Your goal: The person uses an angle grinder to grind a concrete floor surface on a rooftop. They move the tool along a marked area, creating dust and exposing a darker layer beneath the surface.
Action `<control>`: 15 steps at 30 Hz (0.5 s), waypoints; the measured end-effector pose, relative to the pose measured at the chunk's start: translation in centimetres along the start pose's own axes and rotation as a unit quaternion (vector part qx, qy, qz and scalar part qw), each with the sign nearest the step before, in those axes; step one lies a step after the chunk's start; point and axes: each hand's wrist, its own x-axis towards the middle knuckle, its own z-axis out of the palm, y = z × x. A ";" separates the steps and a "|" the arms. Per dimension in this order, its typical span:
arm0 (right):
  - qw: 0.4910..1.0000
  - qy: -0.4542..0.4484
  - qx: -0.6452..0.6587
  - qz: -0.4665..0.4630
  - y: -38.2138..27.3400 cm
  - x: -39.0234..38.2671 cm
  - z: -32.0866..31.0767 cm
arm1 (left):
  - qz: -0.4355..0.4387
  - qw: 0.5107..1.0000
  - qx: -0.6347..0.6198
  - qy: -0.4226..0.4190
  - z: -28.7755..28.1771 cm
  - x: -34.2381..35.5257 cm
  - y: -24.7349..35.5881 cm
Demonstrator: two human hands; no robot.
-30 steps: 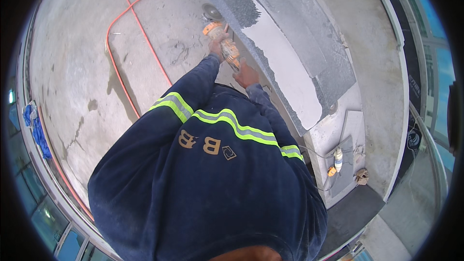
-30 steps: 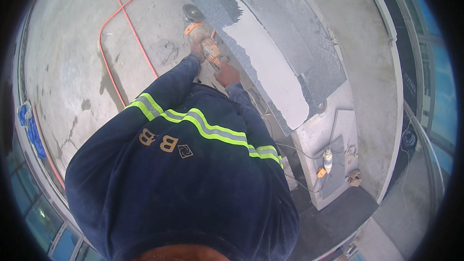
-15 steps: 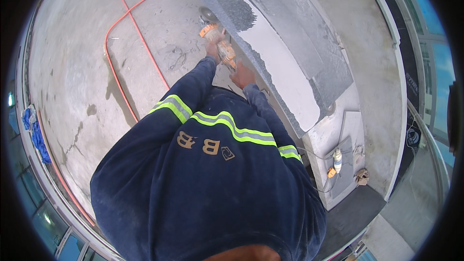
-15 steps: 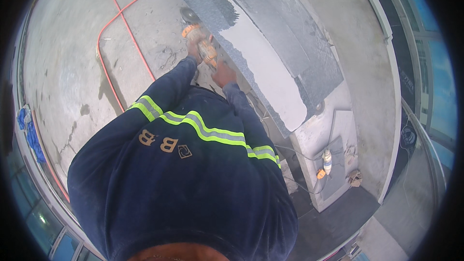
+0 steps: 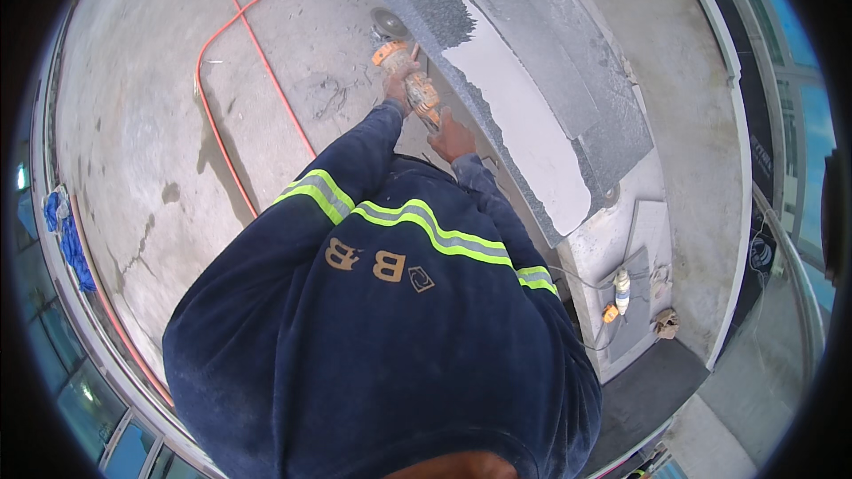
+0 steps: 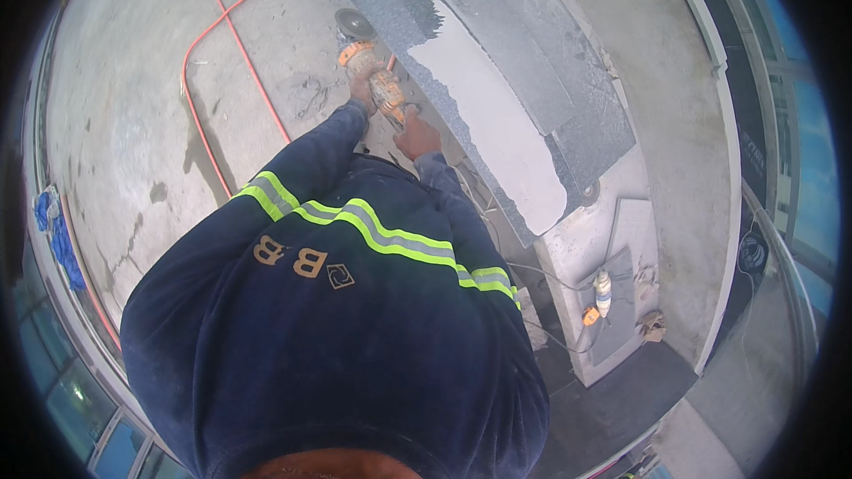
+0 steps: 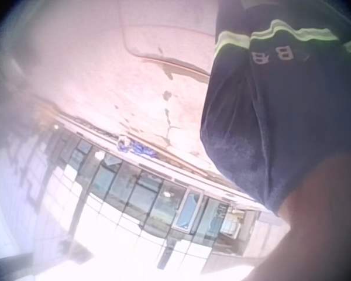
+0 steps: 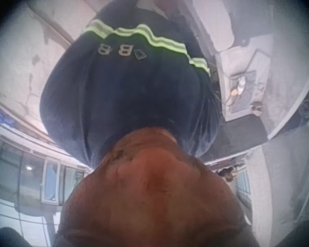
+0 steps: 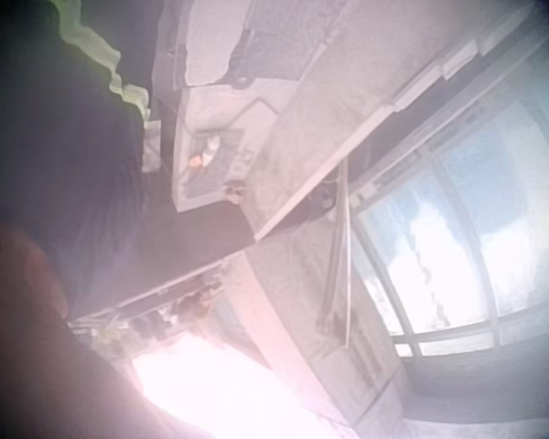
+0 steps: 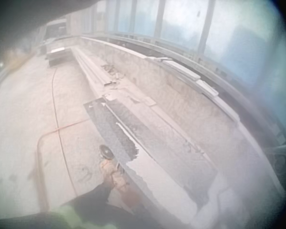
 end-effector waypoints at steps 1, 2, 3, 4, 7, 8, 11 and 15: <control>1.000 0.003 0.002 -0.004 0.1 0.2 0.1 | -0.008 1.000 -0.005 0.002 0.0 0.2 0.1; 1.000 0.000 -0.001 0.000 0.2 0.4 0.2 | -0.021 1.000 -0.012 0.009 0.0 0.5 0.1; 1.000 0.006 0.004 -0.011 0.3 0.6 0.3 | -0.020 1.000 -0.007 0.005 0.0 0.8 0.2; 1.000 0.007 0.004 -0.015 0.3 1.0 0.3 | -0.023 1.000 -0.003 0.006 0.0 1.2 0.3; 1.000 0.011 0.002 -0.020 0.3 1.8 0.4 | -0.018 0.999 0.028 0.001 -0.1 2.2 0.6; 1.000 0.004 -0.003 -0.011 0.3 2.0 0.4 | -0.019 0.999 0.046 0.012 -0.2 2.4 0.6; 1.000 0.003 -0.007 0.011 0.0 2.3 0.3 | -0.005 0.999 0.044 -0.001 -0.1 2.6 0.6; 1.000 0.011 -0.008 0.000 -0.1 1.6 0.2 | 0.000 0.999 0.040 0.002 -0.1 2.0 0.3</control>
